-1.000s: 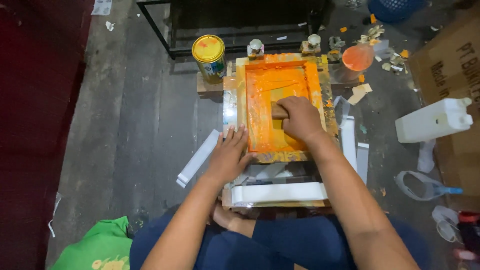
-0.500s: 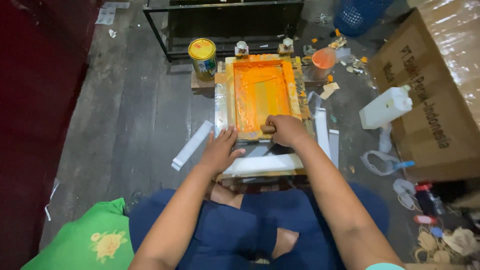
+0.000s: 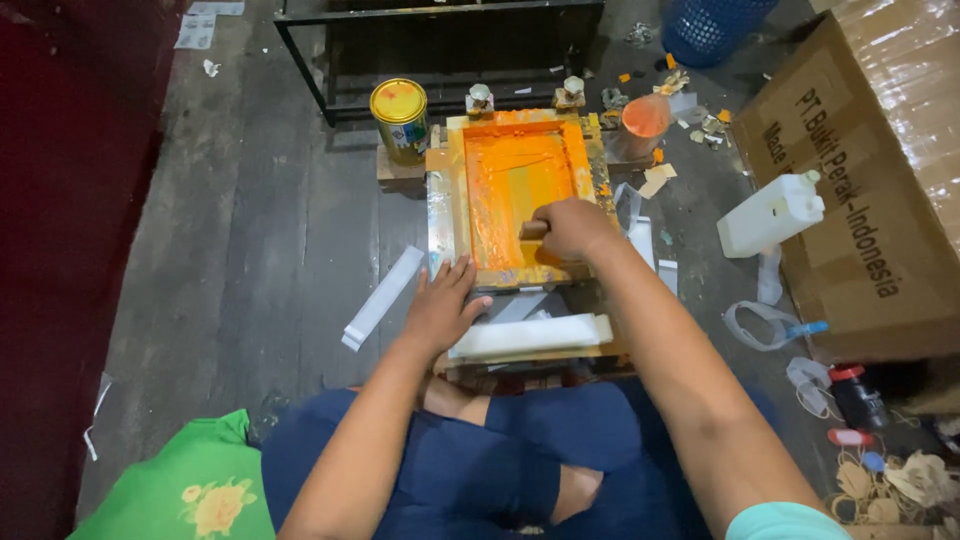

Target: The person spreads orange ink across a screen printing frame using a wooden squeegee. They then pick up a white plastic strip, wipe it on the inked screen, and place it on the floor. The person repeats the ink spreading process.

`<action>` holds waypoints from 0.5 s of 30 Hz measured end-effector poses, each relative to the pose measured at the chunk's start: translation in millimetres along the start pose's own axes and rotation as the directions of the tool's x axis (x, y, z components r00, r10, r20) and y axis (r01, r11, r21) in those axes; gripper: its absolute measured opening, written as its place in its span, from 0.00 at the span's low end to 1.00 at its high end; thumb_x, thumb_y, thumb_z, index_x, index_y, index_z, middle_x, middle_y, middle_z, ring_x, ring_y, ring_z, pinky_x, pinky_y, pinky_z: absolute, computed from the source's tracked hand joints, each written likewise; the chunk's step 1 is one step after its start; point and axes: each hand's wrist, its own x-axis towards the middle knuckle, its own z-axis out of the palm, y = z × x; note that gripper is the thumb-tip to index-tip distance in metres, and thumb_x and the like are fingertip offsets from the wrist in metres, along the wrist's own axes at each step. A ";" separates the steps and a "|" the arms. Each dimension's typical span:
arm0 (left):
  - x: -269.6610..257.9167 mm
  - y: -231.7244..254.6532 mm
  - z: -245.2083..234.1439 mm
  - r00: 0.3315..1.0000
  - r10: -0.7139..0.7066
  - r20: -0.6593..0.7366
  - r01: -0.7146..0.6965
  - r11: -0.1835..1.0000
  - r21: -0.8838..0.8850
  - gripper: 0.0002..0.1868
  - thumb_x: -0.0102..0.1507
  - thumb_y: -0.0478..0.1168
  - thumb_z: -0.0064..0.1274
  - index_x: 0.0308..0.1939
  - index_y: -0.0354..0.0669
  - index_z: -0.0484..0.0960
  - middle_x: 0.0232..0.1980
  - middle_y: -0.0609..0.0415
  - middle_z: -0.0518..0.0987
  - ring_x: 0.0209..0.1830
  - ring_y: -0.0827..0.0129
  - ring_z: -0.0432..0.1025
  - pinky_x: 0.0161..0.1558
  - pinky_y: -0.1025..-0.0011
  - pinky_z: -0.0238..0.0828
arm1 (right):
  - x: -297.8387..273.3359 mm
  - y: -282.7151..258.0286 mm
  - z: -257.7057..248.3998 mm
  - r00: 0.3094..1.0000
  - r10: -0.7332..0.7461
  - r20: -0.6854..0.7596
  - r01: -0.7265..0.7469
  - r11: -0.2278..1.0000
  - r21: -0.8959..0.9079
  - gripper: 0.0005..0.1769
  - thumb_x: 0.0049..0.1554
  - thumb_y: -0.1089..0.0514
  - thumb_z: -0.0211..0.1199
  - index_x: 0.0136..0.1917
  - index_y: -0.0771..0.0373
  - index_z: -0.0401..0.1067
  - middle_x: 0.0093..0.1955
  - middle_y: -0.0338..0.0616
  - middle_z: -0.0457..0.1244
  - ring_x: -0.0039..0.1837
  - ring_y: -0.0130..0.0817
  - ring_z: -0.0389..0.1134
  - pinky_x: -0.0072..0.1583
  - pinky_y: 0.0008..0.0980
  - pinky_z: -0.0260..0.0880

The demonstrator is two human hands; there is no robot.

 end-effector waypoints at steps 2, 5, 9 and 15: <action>4.3 1.3 -4.7 1.000 -0.004 -0.003 0.003 1.000 -0.009 0.38 0.72 0.61 0.36 0.79 0.42 0.56 0.83 0.49 0.52 0.83 0.52 0.46 0.78 0.40 0.30 | 37.6 16.8 7.1 0.999 -0.018 -0.030 0.018 1.000 0.012 0.26 0.51 0.64 0.57 0.63 0.56 0.78 0.54 0.50 0.72 0.62 0.54 0.71 0.65 0.52 0.68; 17.5 -2.3 -5.0 1.000 -0.011 -0.012 0.011 1.000 -0.014 0.37 0.72 0.60 0.37 0.79 0.42 0.55 0.83 0.49 0.52 0.82 0.52 0.46 0.78 0.40 0.30 | 82.6 30.3 14.5 0.993 -0.044 -0.113 0.048 0.998 0.035 0.21 0.50 0.64 0.57 0.57 0.56 0.78 0.49 0.49 0.71 0.58 0.53 0.72 0.63 0.50 0.69; 26.1 -1.0 -12.7 1.000 -0.022 -0.013 0.022 1.000 0.011 0.36 0.72 0.55 0.39 0.80 0.44 0.53 0.83 0.50 0.51 0.83 0.52 0.46 0.78 0.41 0.31 | 101.9 30.9 34.4 0.985 -0.031 -0.170 0.030 1.000 -0.007 0.23 0.51 0.62 0.61 0.61 0.53 0.77 0.53 0.48 0.71 0.62 0.52 0.71 0.64 0.52 0.69; 29.9 -6.0 -5.9 1.000 -0.010 -0.021 0.011 1.000 0.025 0.38 0.72 0.59 0.39 0.80 0.43 0.53 0.83 0.48 0.51 0.83 0.52 0.46 0.78 0.40 0.29 | 90.3 32.0 59.7 0.962 -0.072 -0.263 0.064 0.997 -0.037 0.30 0.44 0.65 0.64 0.62 0.54 0.76 0.49 0.45 0.70 0.57 0.50 0.71 0.58 0.50 0.73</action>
